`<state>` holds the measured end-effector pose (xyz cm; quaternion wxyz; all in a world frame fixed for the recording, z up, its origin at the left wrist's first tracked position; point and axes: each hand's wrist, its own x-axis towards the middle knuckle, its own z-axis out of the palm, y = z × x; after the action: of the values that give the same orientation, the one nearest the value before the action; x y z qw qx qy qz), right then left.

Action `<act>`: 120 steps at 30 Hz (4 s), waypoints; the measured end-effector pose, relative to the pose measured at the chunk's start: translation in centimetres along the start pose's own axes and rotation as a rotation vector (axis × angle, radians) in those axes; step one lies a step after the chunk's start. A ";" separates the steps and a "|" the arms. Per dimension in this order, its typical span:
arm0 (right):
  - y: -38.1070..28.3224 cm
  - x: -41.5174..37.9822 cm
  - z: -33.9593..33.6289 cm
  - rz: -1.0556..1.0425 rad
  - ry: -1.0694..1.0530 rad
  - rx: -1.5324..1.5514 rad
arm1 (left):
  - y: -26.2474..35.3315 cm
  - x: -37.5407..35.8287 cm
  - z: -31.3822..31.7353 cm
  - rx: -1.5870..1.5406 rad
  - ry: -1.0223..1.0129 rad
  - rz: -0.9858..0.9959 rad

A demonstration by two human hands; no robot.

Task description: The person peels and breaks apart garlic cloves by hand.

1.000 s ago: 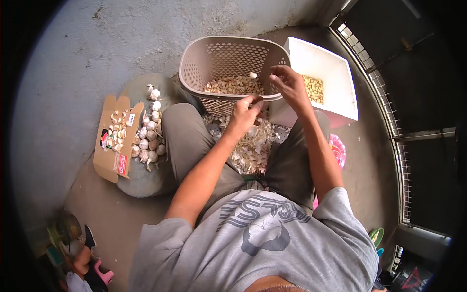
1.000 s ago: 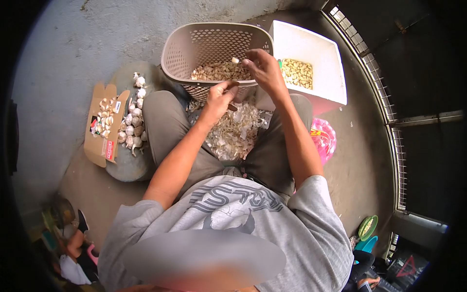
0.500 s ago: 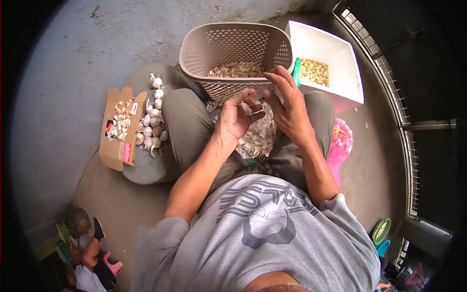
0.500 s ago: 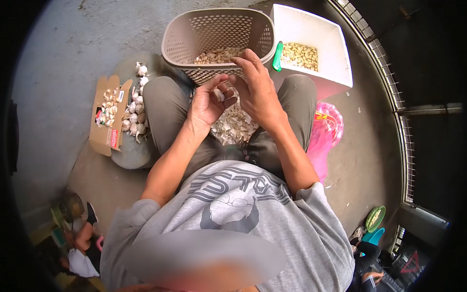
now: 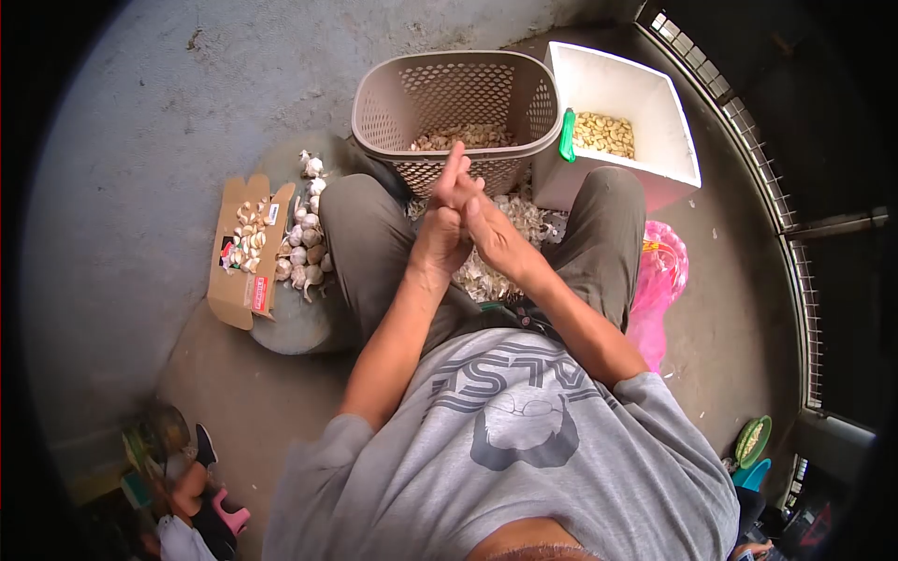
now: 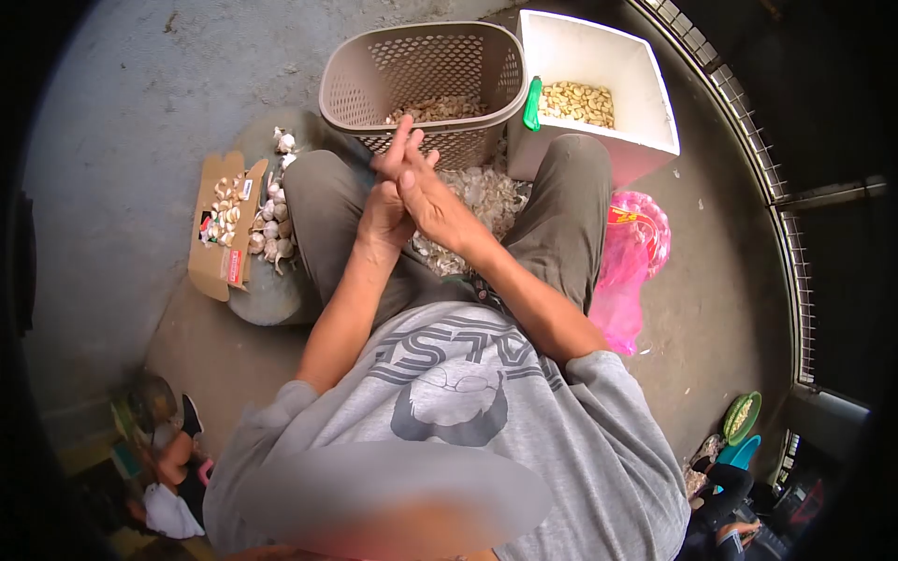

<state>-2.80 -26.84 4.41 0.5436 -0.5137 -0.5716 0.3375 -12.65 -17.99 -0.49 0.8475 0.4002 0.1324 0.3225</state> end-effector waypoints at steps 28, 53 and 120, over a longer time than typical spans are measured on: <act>-3.7 -3.3 -2.9 -0.029 -0.022 -0.475 | 1.7 -1.4 1.1 -0.511 0.048 -0.321; 3.4 -3.7 -3.6 0.310 0.369 0.267 | -1.8 -2.7 0.7 -0.053 0.058 -0.103; 6.4 -3.9 -3.6 0.409 0.308 0.212 | -2.0 -1.7 -0.4 -0.009 0.182 -0.216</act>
<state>1.65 -29.61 -2.10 0.5955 -0.6040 -0.3277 0.4161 -13.23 -19.84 -2.35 0.8637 0.3488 0.2495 0.2649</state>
